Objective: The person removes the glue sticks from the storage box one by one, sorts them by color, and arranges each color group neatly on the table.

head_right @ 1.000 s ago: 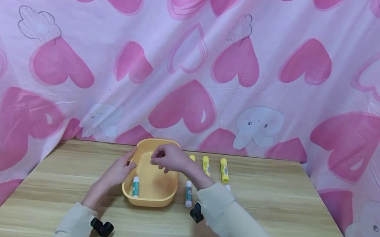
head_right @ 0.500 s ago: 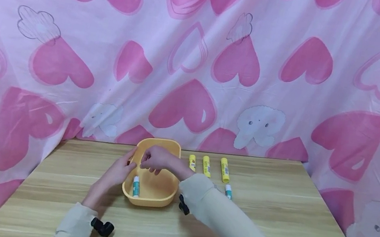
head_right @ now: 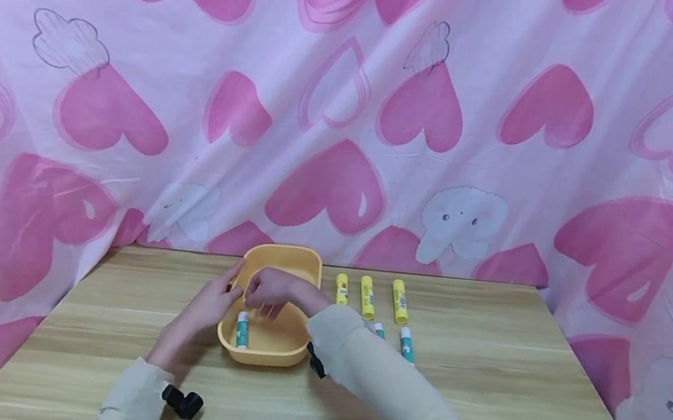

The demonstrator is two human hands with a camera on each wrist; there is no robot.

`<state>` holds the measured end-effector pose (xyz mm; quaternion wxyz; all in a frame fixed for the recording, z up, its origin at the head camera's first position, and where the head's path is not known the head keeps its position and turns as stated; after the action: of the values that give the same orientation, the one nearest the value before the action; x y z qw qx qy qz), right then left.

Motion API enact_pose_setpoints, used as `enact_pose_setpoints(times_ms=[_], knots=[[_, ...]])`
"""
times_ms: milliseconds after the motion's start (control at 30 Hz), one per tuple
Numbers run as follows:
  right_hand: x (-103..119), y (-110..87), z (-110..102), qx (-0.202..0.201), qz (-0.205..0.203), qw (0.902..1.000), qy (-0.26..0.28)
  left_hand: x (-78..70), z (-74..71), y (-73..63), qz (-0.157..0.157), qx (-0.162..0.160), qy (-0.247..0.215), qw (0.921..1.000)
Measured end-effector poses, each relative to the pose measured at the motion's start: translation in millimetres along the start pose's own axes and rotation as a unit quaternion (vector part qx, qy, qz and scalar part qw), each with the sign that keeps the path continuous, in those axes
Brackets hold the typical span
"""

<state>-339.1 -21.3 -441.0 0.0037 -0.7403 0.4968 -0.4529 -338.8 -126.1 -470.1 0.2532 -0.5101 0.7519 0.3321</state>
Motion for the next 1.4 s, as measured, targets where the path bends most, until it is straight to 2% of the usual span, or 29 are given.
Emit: enact_pose_setpoints(times_ms=[333,633,800,1000,1267,1400], knots=[[6.9,5.3,11.4,0.065,0.017,0.9966,-0.047,-1.9,-2.4,-0.1,0.006,-0.006,-0.001,1.0000],[1.1,8.1,23.8,0.160,0.048,0.9860,-0.003,-2.1,0.5,0.9,-0.007,0.001,-0.009,0.9999],[-0.5,14.1,30.1,0.191,0.057,0.9799,0.004,-3.0,-1.5,0.1,0.001,-0.003,-0.004,1.0000],[-1.8,18.3,34.2,0.203,0.082,0.9756,-0.013,-5.4,-2.8,-1.1,0.000,-0.005,-0.002,1.0000],[-2.9,20.3,32.1,0.165,0.085,0.9820,-0.034,-5.3,-2.7,-0.3,0.005,-0.009,0.001,0.9999],[-3.8,19.3,32.0,0.165,0.076,0.9826,-0.037,-4.9,-2.7,-0.7,0.005,-0.013,0.001,0.9999]])
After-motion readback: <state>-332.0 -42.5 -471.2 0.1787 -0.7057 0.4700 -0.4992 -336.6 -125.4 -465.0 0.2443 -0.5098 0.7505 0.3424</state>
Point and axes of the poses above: each hand's wrist, its own y-axis towards the middle knuckle, its own z-axis out of the palm, x = y × z, the point moved 9 cm from there along y, towards the middle knuckle, and after that the axes turned 10 degrees about z, right-handed, at the moved point
